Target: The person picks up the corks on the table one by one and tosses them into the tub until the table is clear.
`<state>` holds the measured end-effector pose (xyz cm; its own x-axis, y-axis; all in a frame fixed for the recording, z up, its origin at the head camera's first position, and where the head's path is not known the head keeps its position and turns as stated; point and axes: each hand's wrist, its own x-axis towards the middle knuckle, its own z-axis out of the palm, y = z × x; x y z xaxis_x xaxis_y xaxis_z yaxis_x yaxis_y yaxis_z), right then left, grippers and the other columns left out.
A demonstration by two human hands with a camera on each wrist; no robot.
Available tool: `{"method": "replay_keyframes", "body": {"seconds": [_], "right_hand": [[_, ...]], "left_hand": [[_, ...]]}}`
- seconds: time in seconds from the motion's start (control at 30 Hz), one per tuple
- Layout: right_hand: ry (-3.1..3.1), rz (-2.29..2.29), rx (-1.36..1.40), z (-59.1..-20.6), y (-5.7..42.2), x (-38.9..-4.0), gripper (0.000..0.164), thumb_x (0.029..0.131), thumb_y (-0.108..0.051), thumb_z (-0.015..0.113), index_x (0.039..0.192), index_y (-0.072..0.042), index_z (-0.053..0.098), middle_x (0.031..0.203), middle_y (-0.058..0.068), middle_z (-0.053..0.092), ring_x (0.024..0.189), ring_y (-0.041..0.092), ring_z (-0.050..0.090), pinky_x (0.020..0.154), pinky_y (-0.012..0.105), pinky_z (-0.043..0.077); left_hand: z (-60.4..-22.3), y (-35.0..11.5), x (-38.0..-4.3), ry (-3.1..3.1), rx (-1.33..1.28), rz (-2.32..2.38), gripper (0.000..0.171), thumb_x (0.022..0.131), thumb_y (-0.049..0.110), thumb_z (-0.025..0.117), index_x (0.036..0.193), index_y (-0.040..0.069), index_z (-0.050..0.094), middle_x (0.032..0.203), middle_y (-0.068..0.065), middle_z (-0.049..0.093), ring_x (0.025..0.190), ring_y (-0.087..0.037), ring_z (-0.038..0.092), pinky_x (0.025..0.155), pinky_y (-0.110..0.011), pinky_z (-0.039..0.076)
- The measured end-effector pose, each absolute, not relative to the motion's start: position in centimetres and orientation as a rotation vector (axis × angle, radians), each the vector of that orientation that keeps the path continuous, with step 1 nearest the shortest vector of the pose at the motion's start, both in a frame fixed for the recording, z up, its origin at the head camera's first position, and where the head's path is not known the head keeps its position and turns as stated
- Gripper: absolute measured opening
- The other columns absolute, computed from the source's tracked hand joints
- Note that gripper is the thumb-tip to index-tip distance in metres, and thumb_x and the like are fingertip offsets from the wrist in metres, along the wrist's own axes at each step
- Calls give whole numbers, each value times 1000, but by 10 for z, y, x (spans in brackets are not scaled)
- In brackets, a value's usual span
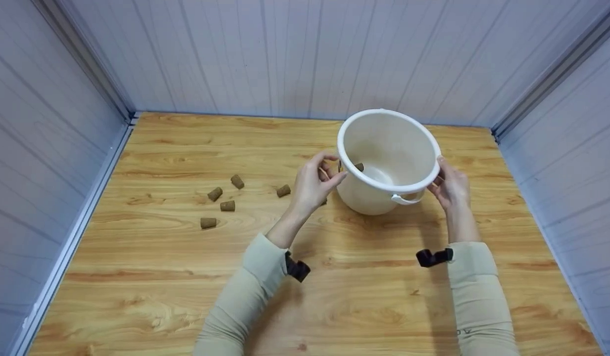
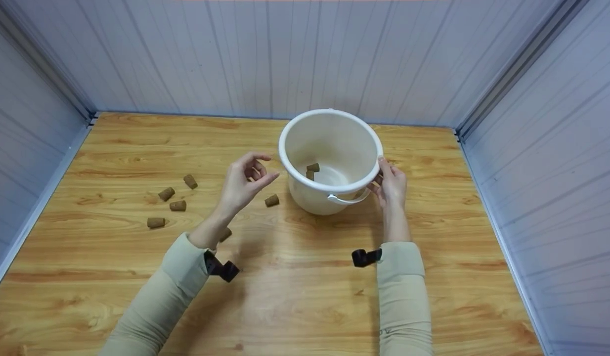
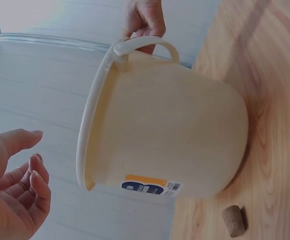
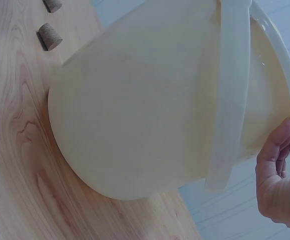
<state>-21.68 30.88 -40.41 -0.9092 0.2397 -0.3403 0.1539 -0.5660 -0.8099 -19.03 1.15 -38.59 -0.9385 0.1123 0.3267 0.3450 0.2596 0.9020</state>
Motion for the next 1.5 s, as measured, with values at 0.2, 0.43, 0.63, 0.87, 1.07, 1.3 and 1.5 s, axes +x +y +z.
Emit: {"method": "replay_keyframes", "body": {"seconds": [0.2,0.43,0.63,0.87,1.07,1.3,1.5], "right_hand": [[-1422,2676,-651,-403,309,-217,16,82,-15,63,88,1,60,75,11,62,65,19,61,60,31,51],[-1414,2678,-669,-403,308,-217,17,82,-14,64,88,1,60,74,11,62,64,20,61,60,32,51],[-1434,2675,-630,-402,309,-217,17,83,-14,62,89,2,59,73,10,62,63,19,62,57,31,51],[-1458,2666,-652,-403,310,-216,18,83,-15,62,90,1,59,75,10,63,66,18,62,62,31,51],[-1457,2657,-657,-402,310,-216,18,82,-16,63,90,1,59,76,10,62,67,19,61,62,31,51],[-1439,2678,-654,-403,310,-217,17,82,-15,63,89,1,59,75,10,63,66,18,61,58,29,50],[-1413,2697,-637,-404,310,-217,16,82,-14,63,88,1,60,74,11,63,64,19,61,56,29,50]], "left_hand": [[-395,0,-184,-2369,-409,-1716,27,75,8,70,98,0,58,64,-3,53,54,-10,48,51,-19,41],[-407,-14,-176,-2427,-386,-1659,27,76,9,69,100,2,59,65,-2,53,54,-10,47,51,-20,40],[-417,-24,-169,-2459,-354,-1639,28,76,8,69,100,0,59,65,-3,54,55,-14,50,51,-20,41],[-433,-36,-163,-2518,-302,-1639,26,77,7,67,100,1,58,66,-2,53,56,-17,51,52,-22,41],[-447,-47,-157,-2550,-262,-1635,26,76,8,69,99,0,59,64,-2,51,54,-14,48,51,-22,40],[-463,-57,-151,-2564,-217,-1631,27,74,7,70,97,-1,58,62,-3,51,54,-18,50,49,-21,39],[-481,-67,-146,-2612,-152,-1627,26,74,6,70,96,-1,57,62,-2,51,50,-13,48,46,-20,37]]}}
